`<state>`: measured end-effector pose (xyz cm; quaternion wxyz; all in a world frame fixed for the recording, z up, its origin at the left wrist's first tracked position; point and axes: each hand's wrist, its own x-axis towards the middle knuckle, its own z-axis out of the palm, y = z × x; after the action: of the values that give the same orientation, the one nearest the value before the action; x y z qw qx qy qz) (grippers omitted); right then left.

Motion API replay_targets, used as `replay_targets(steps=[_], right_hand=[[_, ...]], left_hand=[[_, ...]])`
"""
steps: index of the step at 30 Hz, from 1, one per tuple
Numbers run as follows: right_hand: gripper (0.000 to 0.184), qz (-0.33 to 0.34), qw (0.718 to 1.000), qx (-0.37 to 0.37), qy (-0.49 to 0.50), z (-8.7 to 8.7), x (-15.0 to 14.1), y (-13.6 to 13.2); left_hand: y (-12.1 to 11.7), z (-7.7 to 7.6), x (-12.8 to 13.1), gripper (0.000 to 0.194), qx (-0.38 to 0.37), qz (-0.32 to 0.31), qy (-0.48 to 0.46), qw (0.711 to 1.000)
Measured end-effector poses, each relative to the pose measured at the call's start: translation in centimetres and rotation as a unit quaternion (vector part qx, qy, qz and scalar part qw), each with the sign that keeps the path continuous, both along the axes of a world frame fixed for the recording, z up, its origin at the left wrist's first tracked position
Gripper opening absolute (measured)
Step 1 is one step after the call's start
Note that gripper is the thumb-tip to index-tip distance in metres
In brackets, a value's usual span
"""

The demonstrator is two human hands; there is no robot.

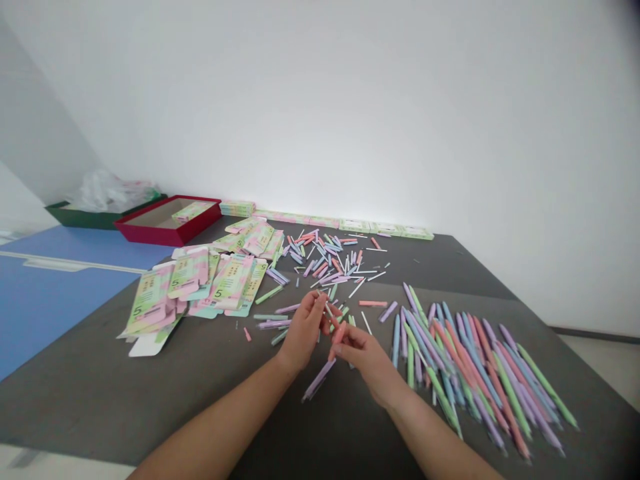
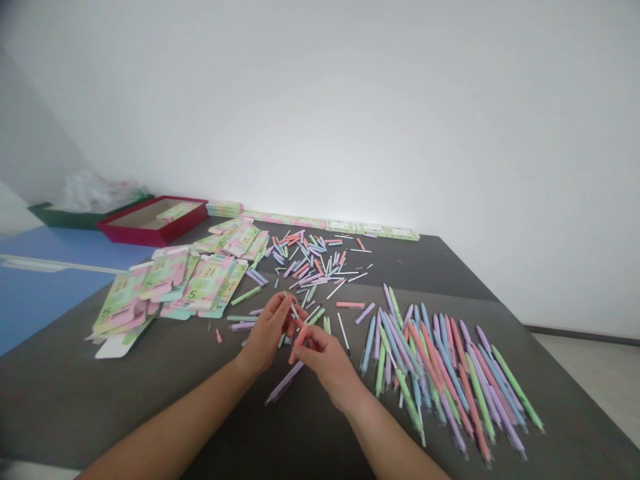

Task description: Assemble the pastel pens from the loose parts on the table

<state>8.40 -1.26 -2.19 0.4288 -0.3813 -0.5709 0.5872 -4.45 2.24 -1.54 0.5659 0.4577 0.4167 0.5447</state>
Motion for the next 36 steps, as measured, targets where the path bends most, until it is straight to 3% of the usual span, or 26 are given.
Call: replay_targets(steps=[6,12,16,18,25,27,30,33,36], right_hand=[[0.017,-0.012,0.999,0.015,0.039,-1.0,0.2,0.0],[0.017,-0.013,0.997,0.030,0.066,-1.2,0.3,0.2],[0.018,-0.039,0.997,0.047,0.049,-1.1,0.6,0.3],[0.018,-0.057,0.996,0.058,0.039,-1.1,0.9,0.5],[0.013,-0.074,0.997,0.028,0.025,-2.3,1.6,1.3],[0.014,-0.070,0.997,0.032,0.020,-2.5,1.6,1.4],[0.015,-0.075,0.996,0.054,0.009,-2.7,1.5,1.3],[0.014,-0.085,0.994,0.066,0.002,-2.6,1.5,1.0],[0.011,-0.083,0.994,0.074,-0.006,-2.4,1.6,0.7]], left_hand=[[0.2,0.4,-0.4,0.026,0.016,0.021,0.028,0.999],[0.0,0.0,-0.3,0.032,-0.002,-0.003,0.036,0.999],[-0.3,-0.3,-0.5,0.031,0.024,0.090,0.057,0.994],[-0.6,-0.1,-0.6,0.026,0.043,0.100,0.106,0.988],[-1.7,1.3,0.0,0.014,0.162,-0.032,0.253,0.953],[-1.9,1.4,0.2,0.014,0.171,-0.045,0.268,0.947],[-1.7,1.4,0.2,0.014,0.127,-0.031,0.205,0.970],[-0.9,1.4,-0.6,0.017,0.043,0.024,0.024,0.998],[0.3,1.7,-1.6,0.018,-0.003,0.088,-0.131,0.987]])
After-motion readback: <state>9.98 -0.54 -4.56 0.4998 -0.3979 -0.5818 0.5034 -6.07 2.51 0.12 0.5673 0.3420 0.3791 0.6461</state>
